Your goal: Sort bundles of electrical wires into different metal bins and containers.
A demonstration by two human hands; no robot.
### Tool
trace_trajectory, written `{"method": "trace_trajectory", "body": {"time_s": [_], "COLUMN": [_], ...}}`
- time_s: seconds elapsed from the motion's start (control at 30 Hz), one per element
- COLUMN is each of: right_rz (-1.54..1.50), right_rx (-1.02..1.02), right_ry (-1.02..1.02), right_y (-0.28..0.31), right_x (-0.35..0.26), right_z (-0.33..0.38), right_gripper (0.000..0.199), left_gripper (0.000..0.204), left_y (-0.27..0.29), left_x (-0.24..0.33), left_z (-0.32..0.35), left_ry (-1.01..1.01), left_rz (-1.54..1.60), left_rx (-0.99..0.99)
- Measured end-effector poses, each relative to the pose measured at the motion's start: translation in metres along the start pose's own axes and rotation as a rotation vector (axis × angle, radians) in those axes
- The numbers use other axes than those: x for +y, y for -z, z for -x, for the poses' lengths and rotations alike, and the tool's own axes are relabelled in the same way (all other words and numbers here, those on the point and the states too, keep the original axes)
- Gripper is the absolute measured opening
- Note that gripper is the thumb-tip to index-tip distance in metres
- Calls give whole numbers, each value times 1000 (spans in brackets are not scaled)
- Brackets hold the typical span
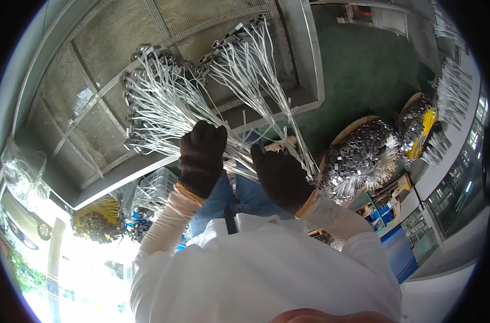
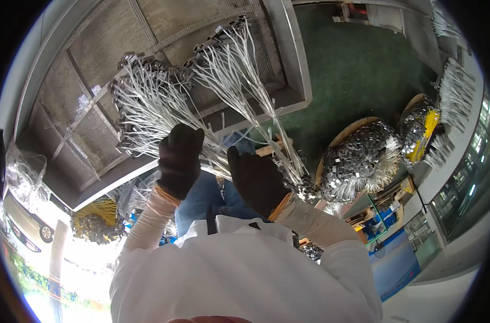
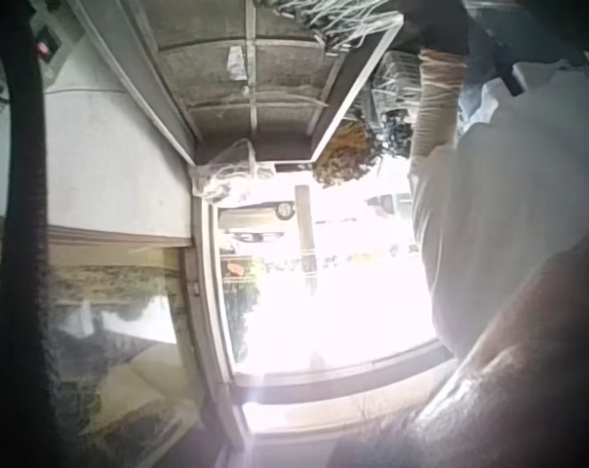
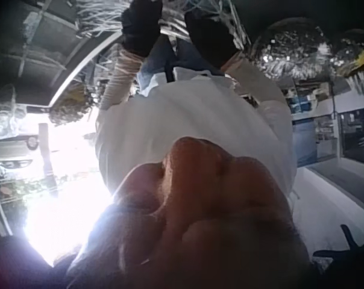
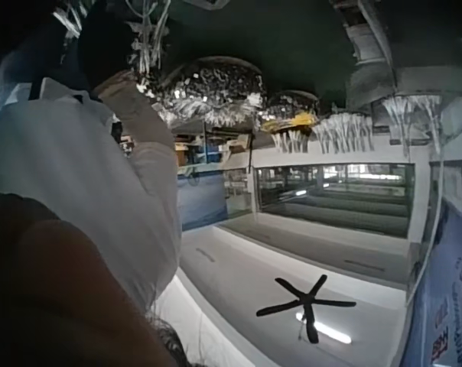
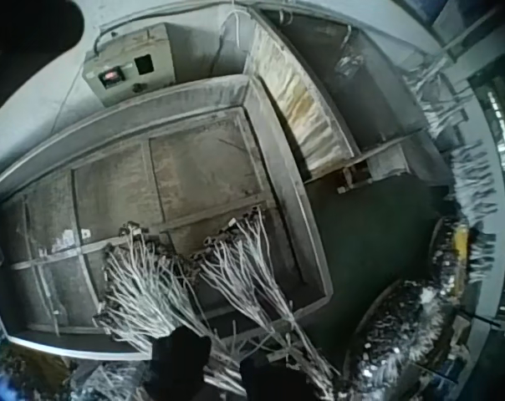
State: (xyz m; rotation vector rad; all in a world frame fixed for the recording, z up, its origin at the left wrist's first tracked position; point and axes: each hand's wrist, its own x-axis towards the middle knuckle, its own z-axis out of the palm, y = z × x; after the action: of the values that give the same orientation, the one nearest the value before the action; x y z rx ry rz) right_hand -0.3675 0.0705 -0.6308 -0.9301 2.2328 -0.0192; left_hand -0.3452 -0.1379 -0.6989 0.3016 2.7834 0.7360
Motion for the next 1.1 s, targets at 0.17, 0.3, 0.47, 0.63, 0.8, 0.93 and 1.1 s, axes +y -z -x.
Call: {"method": "trace_trajectory", "body": {"time_s": [0.17,0.3,0.47,0.63,0.8,0.93,1.1], "right_rz": [34,36,-6,55,12,195,-375], "right_rx": [2,37,-122,-3,-66,104,14], "right_ry": [-42,-5,-56,11,12,194,430], "right_y": [-10,-8,-16,-8,20,41,60], "right_x": [-11,-9,-12,-13,-15,-10,10], "right_z": [-3,-3,-3,-3,-14,-14,-64], "right_gripper": [27,17,26,30,29,23,25], "left_gripper": [37,26,35,49,60,75,89], "left_y": [-21,-17,-17,-16,-10,18,60], "left_x": [6,11,9,8,-2,-11,-8], "left_z": [29,23,30,32,33,25,35], "left_ry": [175,201,161,172,146,41,-111], "left_rz": [-72,75,57,32,51,147,325], "left_rx": [-137,-99,-36,-25,11,17,-39]}}
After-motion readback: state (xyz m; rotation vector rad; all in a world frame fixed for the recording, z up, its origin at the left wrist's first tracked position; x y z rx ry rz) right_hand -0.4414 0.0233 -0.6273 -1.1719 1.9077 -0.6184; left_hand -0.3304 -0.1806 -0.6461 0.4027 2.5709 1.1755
